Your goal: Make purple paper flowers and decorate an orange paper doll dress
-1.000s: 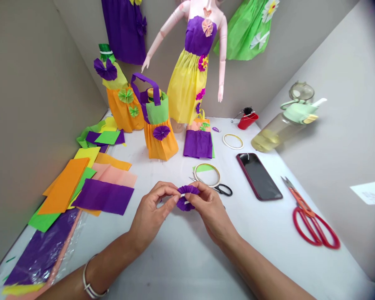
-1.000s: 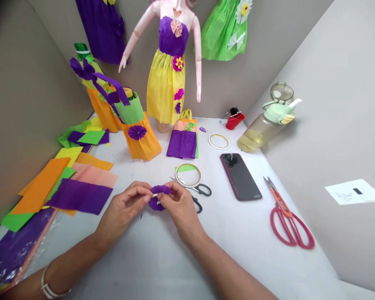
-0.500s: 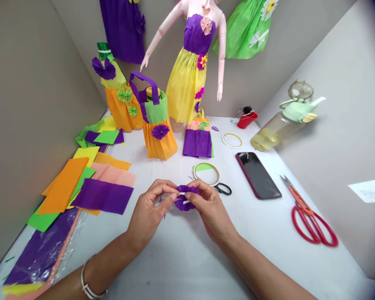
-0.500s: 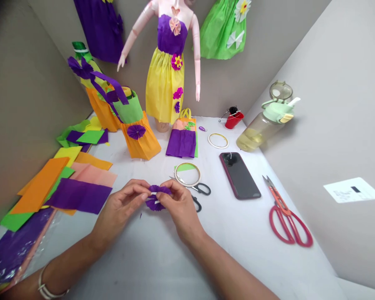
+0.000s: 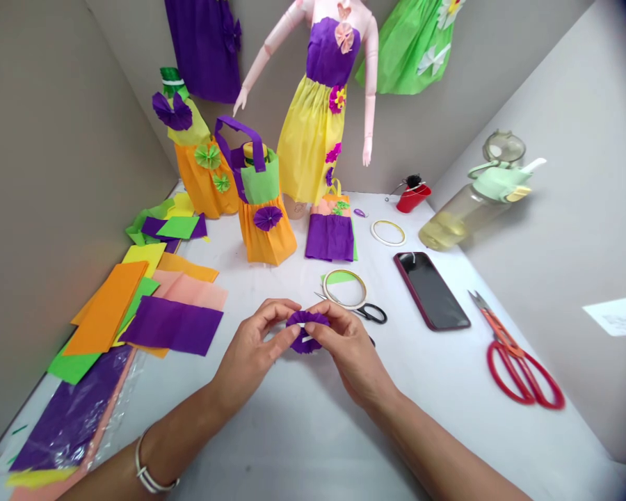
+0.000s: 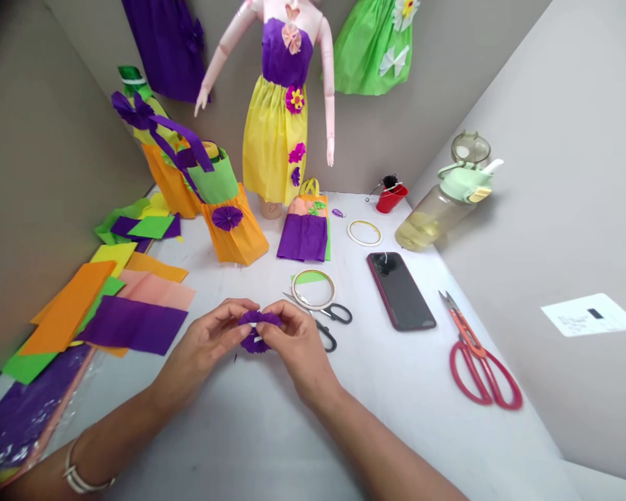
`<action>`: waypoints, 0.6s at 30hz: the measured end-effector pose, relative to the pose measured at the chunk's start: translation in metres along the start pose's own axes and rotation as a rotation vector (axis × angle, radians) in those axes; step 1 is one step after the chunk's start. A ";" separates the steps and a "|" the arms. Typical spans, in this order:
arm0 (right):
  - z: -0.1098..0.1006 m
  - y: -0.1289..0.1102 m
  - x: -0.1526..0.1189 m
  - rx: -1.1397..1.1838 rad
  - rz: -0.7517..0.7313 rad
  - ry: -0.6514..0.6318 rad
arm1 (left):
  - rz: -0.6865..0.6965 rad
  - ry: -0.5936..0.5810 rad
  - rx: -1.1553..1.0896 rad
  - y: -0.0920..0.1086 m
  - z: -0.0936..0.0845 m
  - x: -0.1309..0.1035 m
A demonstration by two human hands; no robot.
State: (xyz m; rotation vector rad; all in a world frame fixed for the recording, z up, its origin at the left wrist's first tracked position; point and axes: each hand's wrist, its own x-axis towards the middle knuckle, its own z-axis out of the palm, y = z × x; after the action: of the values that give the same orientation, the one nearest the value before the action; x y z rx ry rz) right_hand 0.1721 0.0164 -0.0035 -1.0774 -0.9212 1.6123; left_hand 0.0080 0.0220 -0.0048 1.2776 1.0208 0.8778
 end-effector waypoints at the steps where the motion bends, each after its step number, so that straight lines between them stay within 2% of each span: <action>1: 0.000 0.000 0.000 0.001 0.001 -0.005 | 0.001 0.012 0.004 0.000 0.000 0.000; 14: -0.001 0.000 0.000 -0.013 0.016 -0.017 | -0.026 0.037 0.003 0.001 0.000 0.001; 18: -0.006 -0.002 0.001 0.002 0.013 0.004 | -0.038 0.052 -0.064 -0.003 -0.003 0.002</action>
State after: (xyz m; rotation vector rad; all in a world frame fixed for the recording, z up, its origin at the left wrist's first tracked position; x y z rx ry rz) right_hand 0.1777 0.0184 -0.0040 -1.0865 -0.9120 1.6208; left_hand 0.0061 0.0249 -0.0078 1.1835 1.0461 0.9115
